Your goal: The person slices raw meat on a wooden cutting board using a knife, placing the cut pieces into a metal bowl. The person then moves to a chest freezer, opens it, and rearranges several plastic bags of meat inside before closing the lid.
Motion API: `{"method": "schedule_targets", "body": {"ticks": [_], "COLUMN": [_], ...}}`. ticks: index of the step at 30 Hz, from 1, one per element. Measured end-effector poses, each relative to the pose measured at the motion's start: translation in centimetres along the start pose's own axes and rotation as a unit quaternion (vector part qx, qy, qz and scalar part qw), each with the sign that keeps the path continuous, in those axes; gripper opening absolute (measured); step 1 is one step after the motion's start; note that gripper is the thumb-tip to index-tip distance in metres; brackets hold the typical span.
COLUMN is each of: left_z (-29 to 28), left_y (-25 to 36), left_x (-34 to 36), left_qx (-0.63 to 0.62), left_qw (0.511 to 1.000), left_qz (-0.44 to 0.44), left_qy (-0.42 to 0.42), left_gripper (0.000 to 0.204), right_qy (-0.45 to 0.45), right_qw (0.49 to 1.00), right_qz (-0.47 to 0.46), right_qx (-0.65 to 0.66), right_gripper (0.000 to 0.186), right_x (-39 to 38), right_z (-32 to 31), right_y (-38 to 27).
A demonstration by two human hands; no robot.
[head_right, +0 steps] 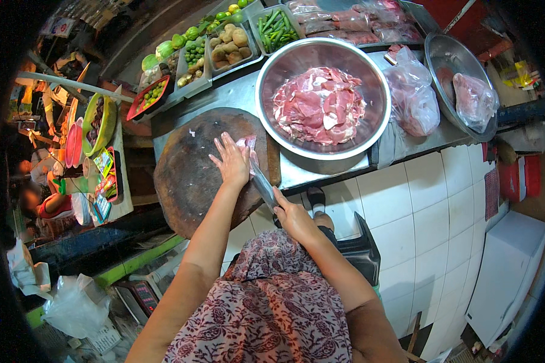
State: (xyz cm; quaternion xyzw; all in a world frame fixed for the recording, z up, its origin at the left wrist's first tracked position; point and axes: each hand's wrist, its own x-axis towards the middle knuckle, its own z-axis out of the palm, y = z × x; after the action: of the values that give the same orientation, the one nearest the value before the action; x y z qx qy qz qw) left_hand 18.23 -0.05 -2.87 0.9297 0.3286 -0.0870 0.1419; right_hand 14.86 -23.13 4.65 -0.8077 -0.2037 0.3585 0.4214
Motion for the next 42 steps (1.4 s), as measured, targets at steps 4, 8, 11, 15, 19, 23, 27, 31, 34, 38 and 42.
{"method": "schedule_targets", "body": {"ticks": [4, 8, 11, 15, 19, 23, 27, 31, 34, 38, 42], "left_z": [-0.6, -1.2, -2.2, -2.9, -1.9, -1.9, -1.3, -0.9, -1.0, -1.1, -1.8], "left_y": [-1.0, -2.8, -4.9, -4.8, -1.4, -1.3, -2.5, -2.6, -2.4, -2.4, -4.4], "left_x": [0.3, -0.1, -0.9, -1.6, -1.0, 0.7, 1.2, 1.6, 1.7, 1.6, 1.4], "left_qx": [0.044, 0.034, 0.040, -0.080, -0.190, -0.296, -0.361, -0.332, -0.302, -0.320, -0.333], "left_qw": [0.999, 0.998, 0.999, 0.989, 0.957, 0.940, 0.923, 0.935, 0.944, 0.937, 0.922], "left_qz": [0.030, 0.059, -0.004, 0.028, 0.126, -0.016, -0.016, -0.003, -0.001, 0.000, -0.049], "left_qy": [-0.003, 0.008, 0.026, 0.118, 0.179, 0.170, 0.131, 0.128, 0.131, 0.140, 0.189], "left_gripper": [0.080, 0.078, 0.075, 0.060, 0.044, 0.018, 0.016, 0.016, 0.017, 0.019, 0.018], "right_qy": [-0.009, -0.018, 0.000, 0.036, 0.113, 0.104, 0.090, 0.063, 0.101, 0.104, 0.067], "right_qw": [0.999, 0.997, 0.997, 0.999, 0.991, 0.993, 0.994, 0.989, 0.984, 0.977, 0.980], "right_qz": [0.013, -0.009, -0.069, -0.031, -0.060, -0.028, -0.042, -0.026, -0.055, -0.062, -0.047], "right_qx": [-0.035, -0.072, -0.034, 0.001, 0.042, 0.047, -0.036, -0.131, -0.136, -0.173, -0.181], "right_gripper": [0.058, 0.058, 0.058, 0.059, 0.061, 0.061, 0.064, 0.071, 0.073, 0.073, 0.071], "right_x": [-1.7, -4.4, -6.1, -4.8, 1.2, 5.0, 5.1, 5.6, 7.9, 10.1, 6.1], "right_z": [0.1, 0.0, -0.7, -1.0, 0.9, 3.4, 4.8, 5.6, 6.1, 6.5, 5.8], "right_y": [-0.1, 1.2, 2.5, 2.6, 0.6, -0.7, -0.7, -0.9, -1.6, -2.0, -0.4]}}
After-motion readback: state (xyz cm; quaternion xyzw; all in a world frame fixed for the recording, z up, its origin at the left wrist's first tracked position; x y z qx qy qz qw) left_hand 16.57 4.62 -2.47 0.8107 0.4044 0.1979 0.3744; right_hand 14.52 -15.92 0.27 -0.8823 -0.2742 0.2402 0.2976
